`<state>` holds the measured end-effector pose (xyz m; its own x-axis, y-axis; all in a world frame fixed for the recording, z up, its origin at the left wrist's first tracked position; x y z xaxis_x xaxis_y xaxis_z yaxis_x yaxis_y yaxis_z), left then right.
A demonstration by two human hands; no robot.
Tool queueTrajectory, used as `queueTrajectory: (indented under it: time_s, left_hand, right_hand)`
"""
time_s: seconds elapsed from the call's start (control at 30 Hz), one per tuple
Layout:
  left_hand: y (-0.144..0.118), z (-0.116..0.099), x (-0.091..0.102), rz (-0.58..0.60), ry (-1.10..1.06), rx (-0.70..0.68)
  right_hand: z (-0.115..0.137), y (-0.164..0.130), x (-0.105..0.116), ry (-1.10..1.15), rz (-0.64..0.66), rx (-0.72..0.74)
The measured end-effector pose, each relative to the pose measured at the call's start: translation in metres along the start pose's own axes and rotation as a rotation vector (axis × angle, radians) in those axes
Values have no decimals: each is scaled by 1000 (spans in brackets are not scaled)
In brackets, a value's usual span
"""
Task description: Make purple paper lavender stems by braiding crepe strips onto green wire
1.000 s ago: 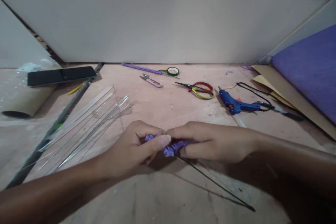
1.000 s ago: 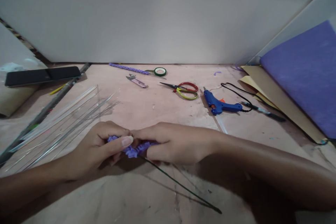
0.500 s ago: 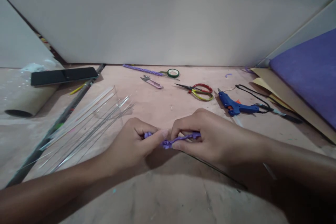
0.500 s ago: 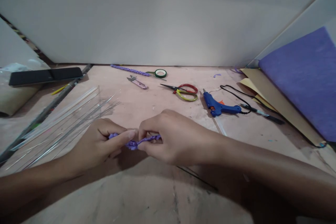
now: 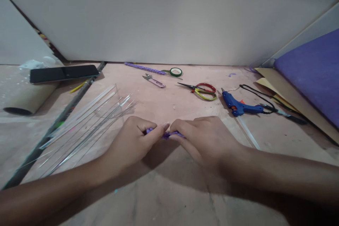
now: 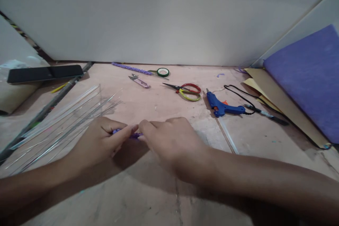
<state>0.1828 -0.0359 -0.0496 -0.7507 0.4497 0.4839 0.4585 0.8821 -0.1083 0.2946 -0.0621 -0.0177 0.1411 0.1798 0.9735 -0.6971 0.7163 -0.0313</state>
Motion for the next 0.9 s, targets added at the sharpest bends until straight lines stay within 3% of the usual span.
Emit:
queueTrajectory:
  time_s: [0.17,0.33,0.5,0.7,0.9]
  left_hand:
    - [5,2,1,71,42,-63]
    - [-1,-14,6,106,177,-209]
    - [-4,-19,12,4,356,-306]
    - [-14,-32,19,-143,484,-476]
    - [-24,-40,25,-236,477,-477]
  right_hand:
    - [17,-7,5,-279,-166,162]
    - [6,0,12,-314,-154,119]
    - [-10,4,21,-247,-128,48]
    - [-8,-6,40,-61,-326,116]
    - [-2,-17,48,-31,-448,181]
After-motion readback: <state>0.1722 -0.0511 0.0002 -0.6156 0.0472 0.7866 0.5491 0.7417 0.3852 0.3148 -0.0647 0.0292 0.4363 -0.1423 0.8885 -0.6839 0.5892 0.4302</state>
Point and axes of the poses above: each hand's wrist, its own y-axis towards the middle knuckle, its own x-axis out of the back of the hand, z = x × y, the point moved 10 cm from there along y, towards the middle knuckle, and after that the axes turned 7 degrees about z, right-handed, at the moved point
